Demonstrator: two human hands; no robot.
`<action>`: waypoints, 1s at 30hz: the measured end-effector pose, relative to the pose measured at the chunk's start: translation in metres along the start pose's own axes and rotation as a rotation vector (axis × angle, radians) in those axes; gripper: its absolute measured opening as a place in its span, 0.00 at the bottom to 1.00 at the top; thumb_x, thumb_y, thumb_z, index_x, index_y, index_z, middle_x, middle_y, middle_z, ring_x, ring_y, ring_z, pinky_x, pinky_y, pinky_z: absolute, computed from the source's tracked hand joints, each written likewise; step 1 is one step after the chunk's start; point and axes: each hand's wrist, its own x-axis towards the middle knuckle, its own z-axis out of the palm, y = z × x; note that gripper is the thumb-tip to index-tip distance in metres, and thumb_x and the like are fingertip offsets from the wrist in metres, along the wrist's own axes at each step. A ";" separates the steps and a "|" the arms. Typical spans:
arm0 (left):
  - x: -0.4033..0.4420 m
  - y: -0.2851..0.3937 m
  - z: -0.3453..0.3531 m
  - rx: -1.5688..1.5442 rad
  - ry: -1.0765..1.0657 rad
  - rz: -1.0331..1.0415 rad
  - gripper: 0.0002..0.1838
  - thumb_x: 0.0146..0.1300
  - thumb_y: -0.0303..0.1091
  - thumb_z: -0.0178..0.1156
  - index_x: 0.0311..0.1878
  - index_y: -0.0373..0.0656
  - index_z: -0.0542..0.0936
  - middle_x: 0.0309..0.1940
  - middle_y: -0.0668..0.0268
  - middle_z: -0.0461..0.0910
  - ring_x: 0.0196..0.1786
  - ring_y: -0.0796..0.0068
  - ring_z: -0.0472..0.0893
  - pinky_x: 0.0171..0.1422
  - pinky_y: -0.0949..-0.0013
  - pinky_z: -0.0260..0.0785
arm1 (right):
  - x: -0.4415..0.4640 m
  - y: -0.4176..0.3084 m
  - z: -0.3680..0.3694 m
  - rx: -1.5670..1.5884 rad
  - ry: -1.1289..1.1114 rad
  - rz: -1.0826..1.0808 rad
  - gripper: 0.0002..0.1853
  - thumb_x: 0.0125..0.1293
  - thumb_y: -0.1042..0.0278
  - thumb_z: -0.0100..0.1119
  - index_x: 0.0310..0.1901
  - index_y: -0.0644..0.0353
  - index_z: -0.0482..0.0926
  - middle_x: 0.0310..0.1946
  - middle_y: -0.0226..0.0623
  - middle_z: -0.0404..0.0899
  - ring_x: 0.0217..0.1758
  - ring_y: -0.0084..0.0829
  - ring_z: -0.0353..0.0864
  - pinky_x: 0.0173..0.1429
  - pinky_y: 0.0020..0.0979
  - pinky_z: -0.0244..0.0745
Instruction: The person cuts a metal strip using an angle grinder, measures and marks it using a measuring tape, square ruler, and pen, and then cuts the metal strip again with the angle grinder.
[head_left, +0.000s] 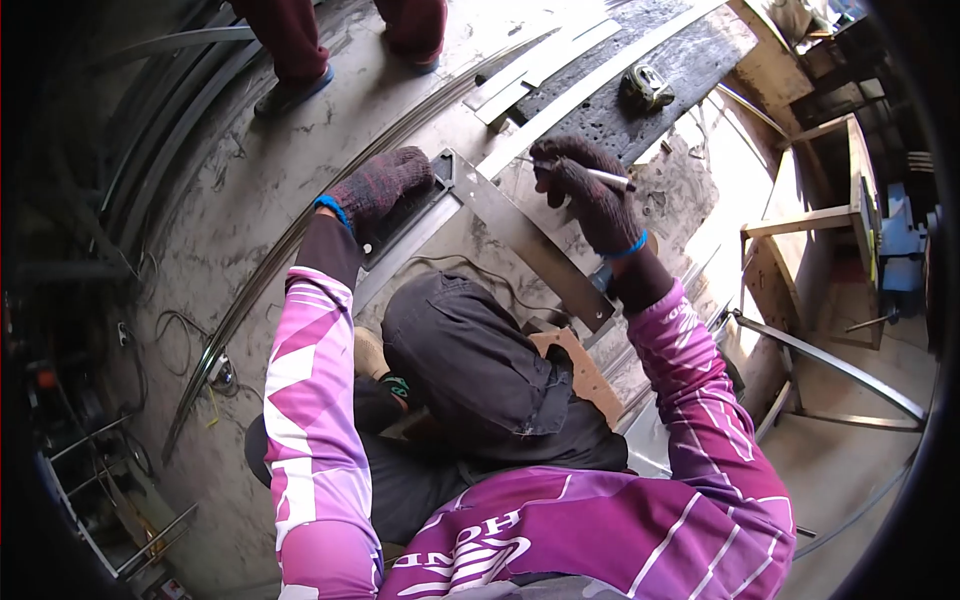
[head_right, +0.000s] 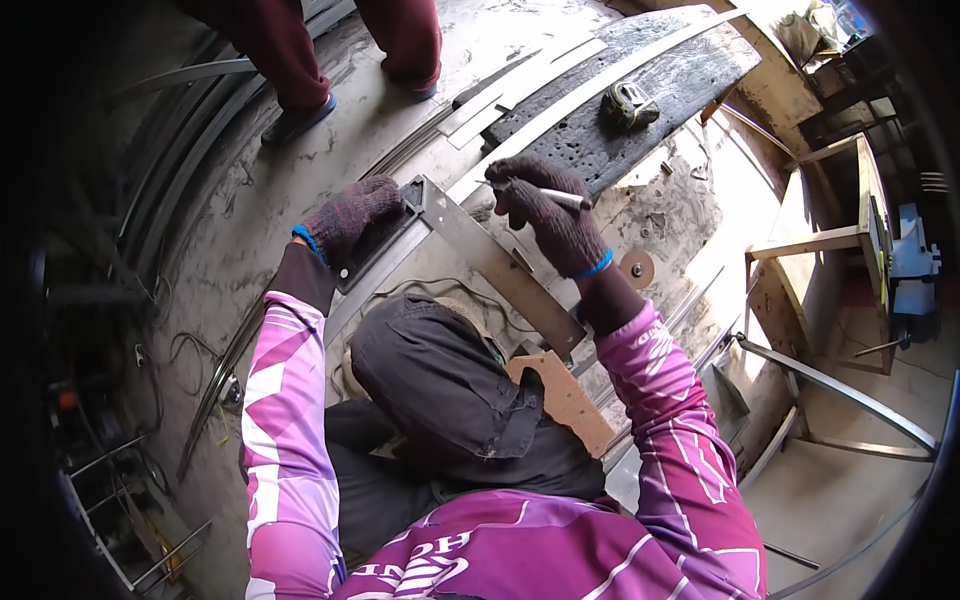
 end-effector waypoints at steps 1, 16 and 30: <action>0.000 0.003 0.001 -0.143 0.042 -0.058 0.08 0.72 0.33 0.55 0.42 0.40 0.81 0.46 0.60 0.79 0.51 0.67 0.78 0.60 0.67 0.70 | 0.014 0.002 0.001 0.030 -0.012 -0.002 0.16 0.70 0.61 0.61 0.52 0.65 0.81 0.32 0.32 0.82 0.31 0.21 0.79 0.35 0.23 0.73; 0.000 0.019 0.008 -0.487 0.113 -0.359 0.13 0.73 0.42 0.59 0.41 0.42 0.83 0.35 0.72 0.81 0.41 0.82 0.75 0.53 0.74 0.68 | 0.060 0.022 0.001 -0.110 -0.163 0.018 0.10 0.66 0.69 0.68 0.44 0.64 0.79 0.33 0.36 0.85 0.35 0.23 0.85 0.38 0.27 0.82; -0.001 0.024 0.014 -0.316 0.153 -0.321 0.14 0.74 0.38 0.55 0.47 0.38 0.84 0.43 0.60 0.83 0.47 0.69 0.81 0.59 0.68 0.70 | 0.057 0.032 0.003 -0.308 -0.164 -0.079 0.09 0.60 0.70 0.66 0.40 0.62 0.79 0.31 0.32 0.79 0.34 0.22 0.78 0.41 0.29 0.77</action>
